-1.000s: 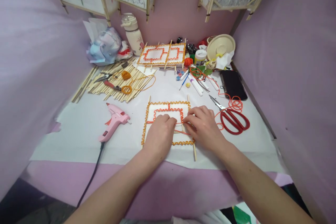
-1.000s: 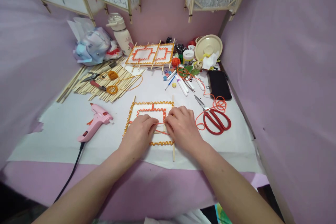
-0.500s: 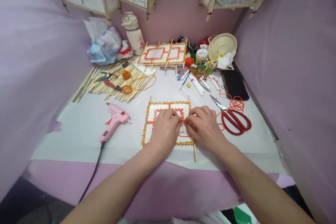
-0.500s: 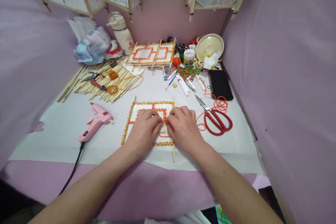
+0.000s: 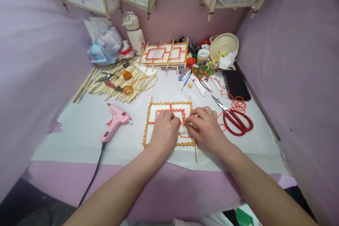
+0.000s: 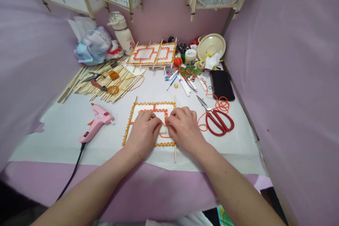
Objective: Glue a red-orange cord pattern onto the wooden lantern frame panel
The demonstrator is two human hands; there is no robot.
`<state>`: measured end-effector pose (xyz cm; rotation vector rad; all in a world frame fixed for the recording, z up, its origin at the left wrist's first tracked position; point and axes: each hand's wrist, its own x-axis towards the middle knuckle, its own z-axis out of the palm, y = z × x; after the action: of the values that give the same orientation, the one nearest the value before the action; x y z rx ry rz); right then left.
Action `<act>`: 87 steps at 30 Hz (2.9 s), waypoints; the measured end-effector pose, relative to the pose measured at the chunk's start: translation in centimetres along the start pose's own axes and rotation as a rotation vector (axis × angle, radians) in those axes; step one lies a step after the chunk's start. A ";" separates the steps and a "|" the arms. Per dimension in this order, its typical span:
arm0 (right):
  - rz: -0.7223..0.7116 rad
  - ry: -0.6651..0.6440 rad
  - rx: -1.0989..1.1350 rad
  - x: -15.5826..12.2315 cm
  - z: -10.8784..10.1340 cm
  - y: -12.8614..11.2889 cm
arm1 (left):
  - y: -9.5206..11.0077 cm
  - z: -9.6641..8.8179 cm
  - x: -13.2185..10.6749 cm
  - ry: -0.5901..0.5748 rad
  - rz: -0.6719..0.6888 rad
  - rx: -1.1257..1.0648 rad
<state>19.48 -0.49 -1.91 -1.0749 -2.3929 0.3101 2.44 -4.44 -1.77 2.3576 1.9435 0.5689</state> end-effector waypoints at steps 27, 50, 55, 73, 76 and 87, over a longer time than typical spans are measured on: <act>0.097 0.051 0.051 -0.2 0.3 0.0 | 0.0 -0.1 -0.5 -0.055 -0.035 -0.213; 0.059 0.000 0.092 -0.2 0.2 0.1 | -0.1 -0.2 0.2 -0.025 -0.088 -0.271; 0.051 0.005 0.097 0.1 0.4 0.0 | 0.1 0.0 0.3 -0.035 -0.110 -0.245; -0.017 0.034 -0.124 0.2 0.8 -0.2 | 0.3 0.3 0.3 -0.052 -0.108 -0.186; 0.001 0.019 -0.112 0.2 0.9 -0.1 | 0.3 0.3 0.3 -0.055 -0.109 -0.186; 0.066 0.037 -0.037 -0.3 -0.5 0.2 | 0.3 0.3 0.3 -0.042 -0.120 -0.205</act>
<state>19.99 -0.56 -1.68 -1.1683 -2.3425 0.2667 2.90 -4.16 -1.89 2.0992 1.8919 0.6693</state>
